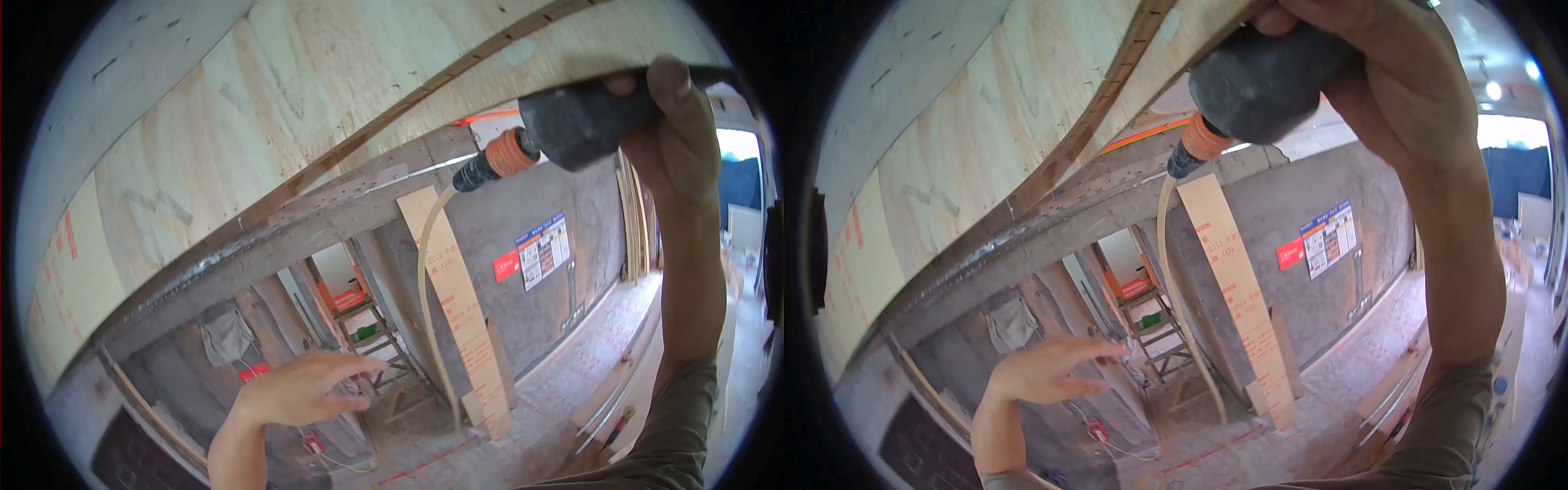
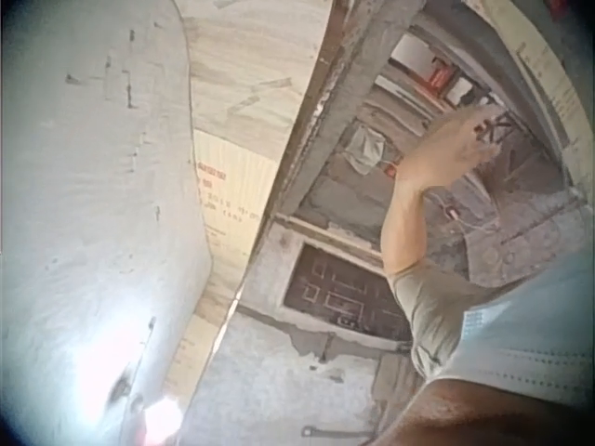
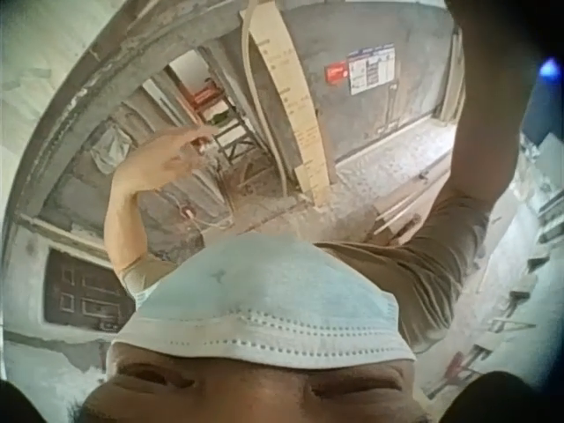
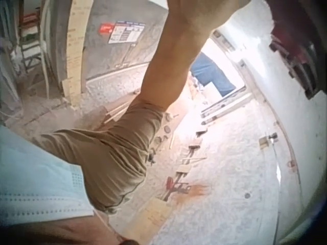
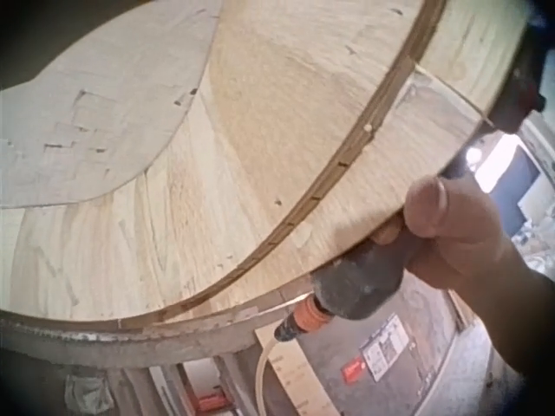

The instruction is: Installing wooden panels on a ceiling using a pneumatic nail gun after preparing materials.

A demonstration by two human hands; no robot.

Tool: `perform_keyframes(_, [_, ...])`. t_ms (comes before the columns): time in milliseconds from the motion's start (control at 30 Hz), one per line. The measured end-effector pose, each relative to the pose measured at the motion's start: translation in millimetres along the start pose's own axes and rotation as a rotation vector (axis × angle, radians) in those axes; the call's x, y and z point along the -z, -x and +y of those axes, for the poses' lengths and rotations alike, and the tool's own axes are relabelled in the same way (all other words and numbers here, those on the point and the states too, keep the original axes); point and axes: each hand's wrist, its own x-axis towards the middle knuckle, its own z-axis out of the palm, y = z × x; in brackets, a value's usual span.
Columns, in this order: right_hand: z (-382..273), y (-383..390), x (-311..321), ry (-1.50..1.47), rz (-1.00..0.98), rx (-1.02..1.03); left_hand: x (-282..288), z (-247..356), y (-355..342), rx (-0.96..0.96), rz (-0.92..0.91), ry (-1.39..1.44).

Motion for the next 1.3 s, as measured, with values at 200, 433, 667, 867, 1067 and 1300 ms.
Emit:
perform_keyframes(200, [11.0,-6.7,-42.1,-0.147,-0.075,0.029,-9.0,64.3,-53.7,-0.098,0.456,-0.005])
perform_keyframes(433, [6.7,-8.2,-38.9,-0.064,-0.049,-0.009,-17.8,78.9,-56.7,-0.195,0.783,0.015])
perform_keyframes(667, [6.3,-6.3,-28.6,-0.09,-0.023,0.064,-24.1,49.2,-9.7,0.022,0.715,-0.158])
perform_keyframes(867, [10.1,-1.1,-35.2,-0.071,0.085,0.039,-34.0,16.1,89.0,0.36,0.668,-0.068])
perform_keyframes(1067, [12.6,-0.7,-19.5,0.014,0.119,0.083,-28.6,56.3,75.9,0.381,0.812,0.079])
perform_keyframes(1300, [9.7,-16.1,-66.0,0.024,-0.038,-0.003,-55.7,88.8,-54.6,-0.15,0.867,-0.459])
